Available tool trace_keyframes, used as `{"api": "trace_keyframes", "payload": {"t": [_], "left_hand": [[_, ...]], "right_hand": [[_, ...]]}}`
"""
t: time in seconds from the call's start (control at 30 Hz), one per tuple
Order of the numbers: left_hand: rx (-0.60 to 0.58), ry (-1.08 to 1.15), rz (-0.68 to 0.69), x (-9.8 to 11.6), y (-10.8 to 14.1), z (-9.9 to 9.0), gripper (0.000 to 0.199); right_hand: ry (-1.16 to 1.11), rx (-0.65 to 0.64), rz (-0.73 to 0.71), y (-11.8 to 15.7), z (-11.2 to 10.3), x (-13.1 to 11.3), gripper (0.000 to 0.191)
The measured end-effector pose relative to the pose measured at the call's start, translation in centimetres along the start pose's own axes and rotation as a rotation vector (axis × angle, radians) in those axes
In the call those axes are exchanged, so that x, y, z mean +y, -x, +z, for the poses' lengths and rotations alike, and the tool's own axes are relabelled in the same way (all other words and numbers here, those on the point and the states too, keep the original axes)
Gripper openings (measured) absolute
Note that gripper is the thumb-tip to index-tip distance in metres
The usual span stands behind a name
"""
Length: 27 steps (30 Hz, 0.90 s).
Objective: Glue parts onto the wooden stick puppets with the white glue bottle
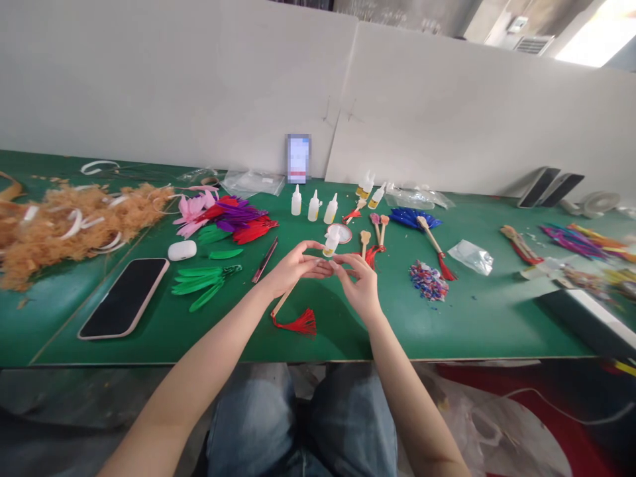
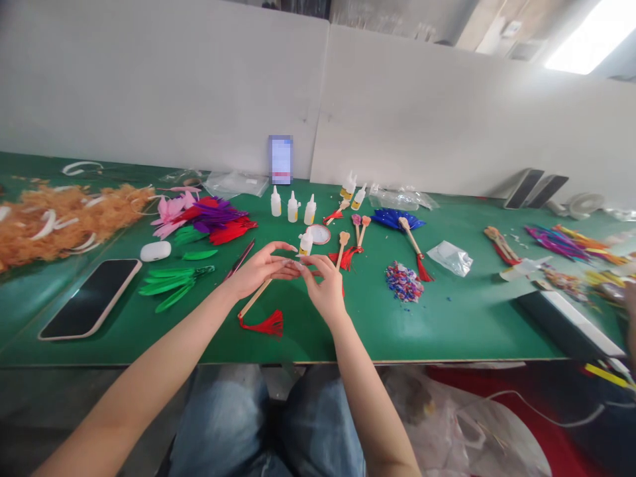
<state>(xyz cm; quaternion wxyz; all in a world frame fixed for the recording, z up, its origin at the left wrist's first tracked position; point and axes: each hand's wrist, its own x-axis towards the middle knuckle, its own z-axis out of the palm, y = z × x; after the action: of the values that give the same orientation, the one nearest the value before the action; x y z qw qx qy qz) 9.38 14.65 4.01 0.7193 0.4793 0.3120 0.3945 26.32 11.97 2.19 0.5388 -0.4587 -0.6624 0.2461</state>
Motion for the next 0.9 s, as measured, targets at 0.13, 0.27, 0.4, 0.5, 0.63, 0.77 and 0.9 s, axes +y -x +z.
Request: {"api": "trace_keyframes", "payload": {"t": [0.13, 0.27, 0.4, 0.5, 0.63, 0.77, 0.9], "left_hand": [[-0.018, -0.056, -0.003, 0.11, 0.19, 0.32, 0.051], [-0.018, 0.049, -0.036, 0.08, 0.17, 0.62, 0.057], [-0.005, 0.138, -0.069, -0.11, 0.07, 0.67, 0.057], [-0.012, 0.192, -0.081, -0.25, 0.03, 0.59, 0.056], [-0.036, 0.227, -0.085, -0.32, 0.02, 0.6, 0.054], [-0.057, 0.239, -0.097, -0.33, -0.05, 0.64, 0.052], [-0.083, 0.312, -0.117, -0.4, -0.17, 0.55, 0.053]], "right_hand": [[-0.007, -0.056, -0.029, -0.02, 0.24, 0.22, 0.016], [0.041, -0.043, -0.08, 0.02, 0.25, 0.45, 0.016], [0.11, -0.046, -0.179, 0.09, 0.23, 0.55, 0.021], [0.145, -0.055, -0.242, 0.17, 0.29, 0.64, 0.023], [0.208, -0.057, -0.278, 0.31, 0.36, 0.67, 0.025], [0.268, -0.034, -0.27, 0.4, 0.46, 0.28, 0.024], [0.261, -0.024, -0.22, 0.42, 0.58, -0.09, 0.023]]}}
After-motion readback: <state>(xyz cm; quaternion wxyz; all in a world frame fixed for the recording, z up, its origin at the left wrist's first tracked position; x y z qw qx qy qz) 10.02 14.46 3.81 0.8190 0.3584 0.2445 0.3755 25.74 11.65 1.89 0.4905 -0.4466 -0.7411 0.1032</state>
